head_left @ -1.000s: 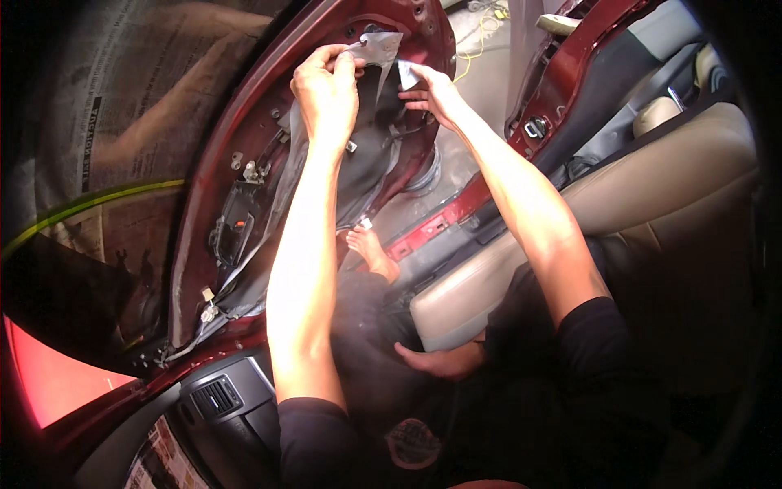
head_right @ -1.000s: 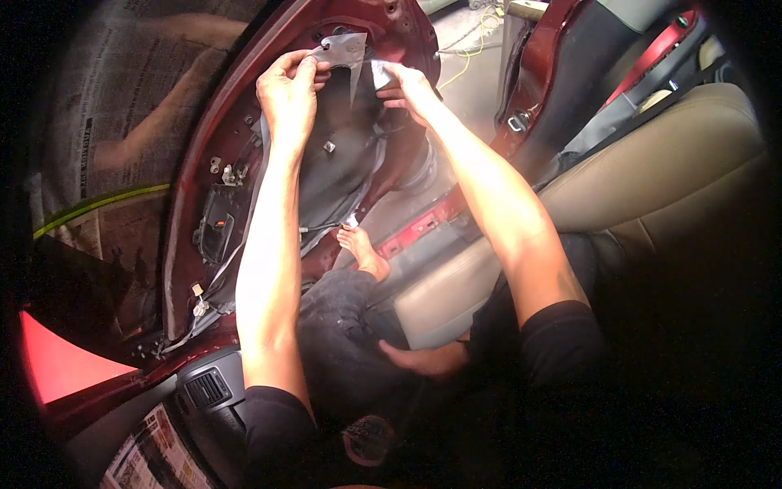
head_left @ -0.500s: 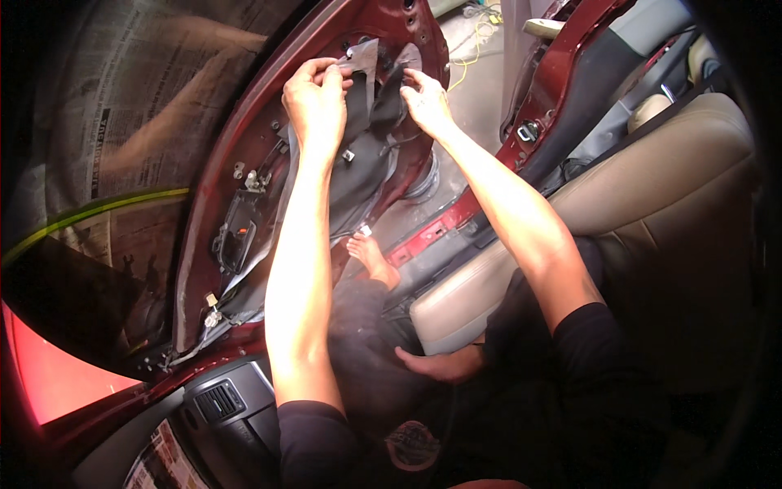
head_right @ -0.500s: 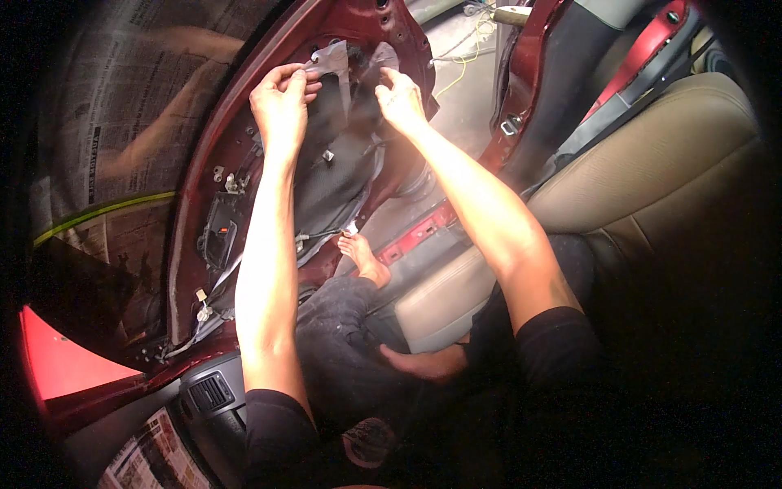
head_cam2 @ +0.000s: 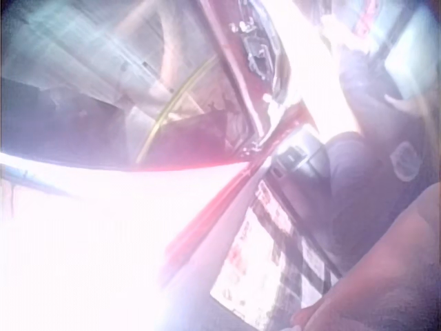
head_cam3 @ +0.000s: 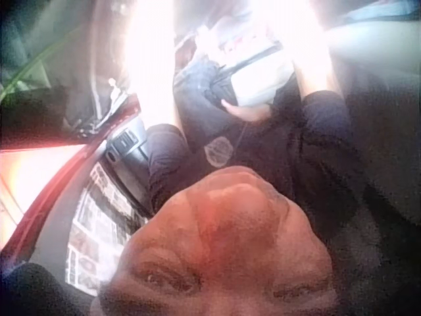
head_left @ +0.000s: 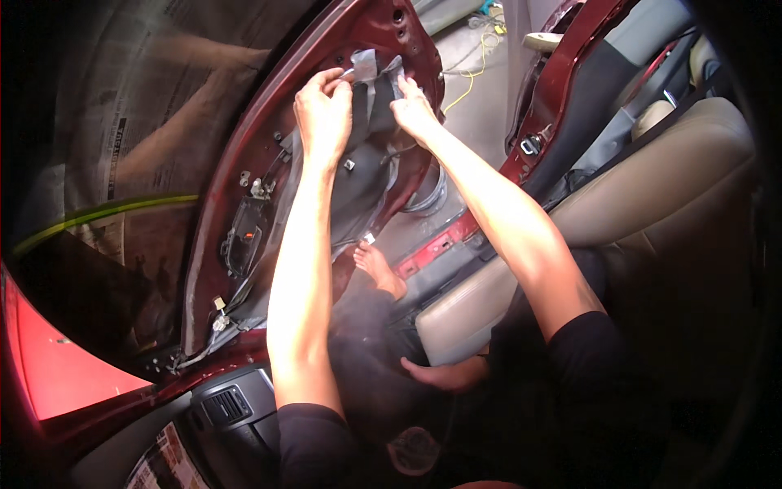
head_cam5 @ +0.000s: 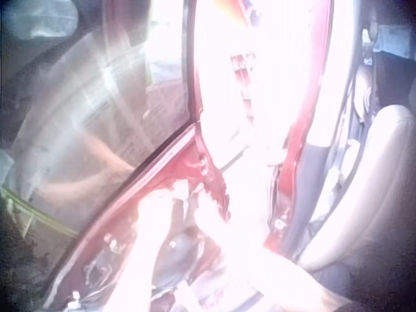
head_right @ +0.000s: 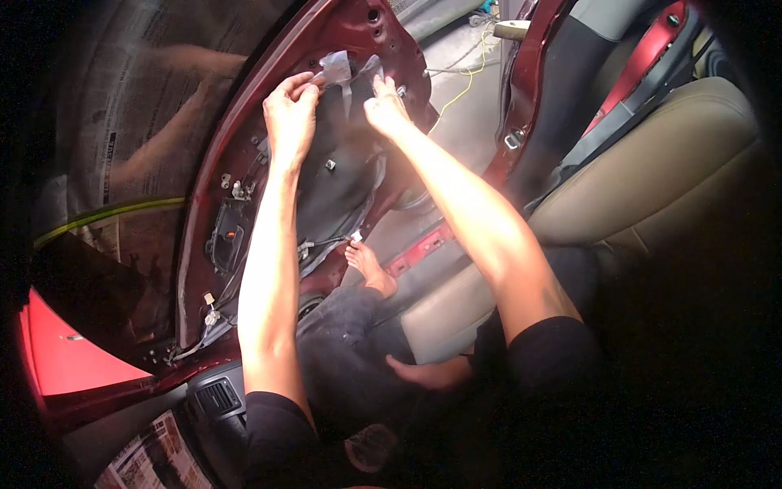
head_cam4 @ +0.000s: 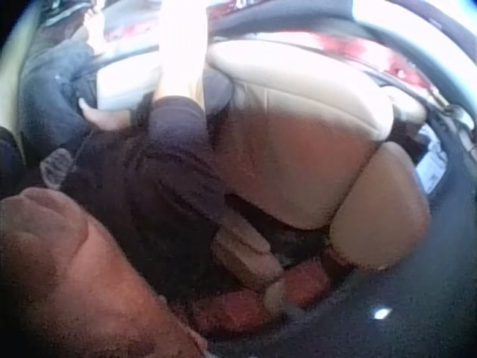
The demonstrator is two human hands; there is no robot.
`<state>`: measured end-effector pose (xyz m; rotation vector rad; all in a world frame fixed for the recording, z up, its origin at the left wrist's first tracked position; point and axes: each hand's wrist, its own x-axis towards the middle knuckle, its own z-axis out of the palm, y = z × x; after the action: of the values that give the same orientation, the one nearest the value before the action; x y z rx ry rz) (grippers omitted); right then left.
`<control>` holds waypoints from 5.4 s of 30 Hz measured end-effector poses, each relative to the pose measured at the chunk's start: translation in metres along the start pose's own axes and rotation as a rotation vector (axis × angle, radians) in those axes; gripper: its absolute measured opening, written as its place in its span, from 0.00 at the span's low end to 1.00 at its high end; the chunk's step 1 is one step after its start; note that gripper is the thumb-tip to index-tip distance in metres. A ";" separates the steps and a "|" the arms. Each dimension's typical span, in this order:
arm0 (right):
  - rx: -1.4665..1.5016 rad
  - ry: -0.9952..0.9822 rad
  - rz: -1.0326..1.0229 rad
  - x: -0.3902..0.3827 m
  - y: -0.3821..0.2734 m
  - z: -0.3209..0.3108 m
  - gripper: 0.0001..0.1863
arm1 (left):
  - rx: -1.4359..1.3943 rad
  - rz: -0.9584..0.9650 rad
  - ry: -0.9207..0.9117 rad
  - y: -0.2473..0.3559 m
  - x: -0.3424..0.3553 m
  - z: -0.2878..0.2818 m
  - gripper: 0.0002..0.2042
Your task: The person sits inside a car door frame and removes a plastic sheet from the interior panel. They then exit the vehicle and use a brush to clean the exterior surface of the car door.
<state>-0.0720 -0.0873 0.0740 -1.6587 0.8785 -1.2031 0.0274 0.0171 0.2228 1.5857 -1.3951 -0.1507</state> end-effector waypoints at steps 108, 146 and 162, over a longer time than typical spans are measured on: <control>-0.067 -0.520 0.374 -0.330 0.089 -0.115 0.15 | -0.002 -0.297 -0.262 -0.049 -0.202 -0.056 0.33; -0.207 -0.198 0.170 -0.054 0.020 -0.126 0.41 | 0.159 -0.311 -0.631 -0.007 -0.278 -0.088 0.24; -0.888 -0.670 0.137 -0.328 0.093 -0.142 0.23 | 0.216 -0.201 -0.749 -0.010 -0.285 -0.076 0.26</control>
<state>-0.3039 0.1390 -0.1028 -2.4200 1.1169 -0.0558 -0.0115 0.2902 0.1169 1.9521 -1.8492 -0.8043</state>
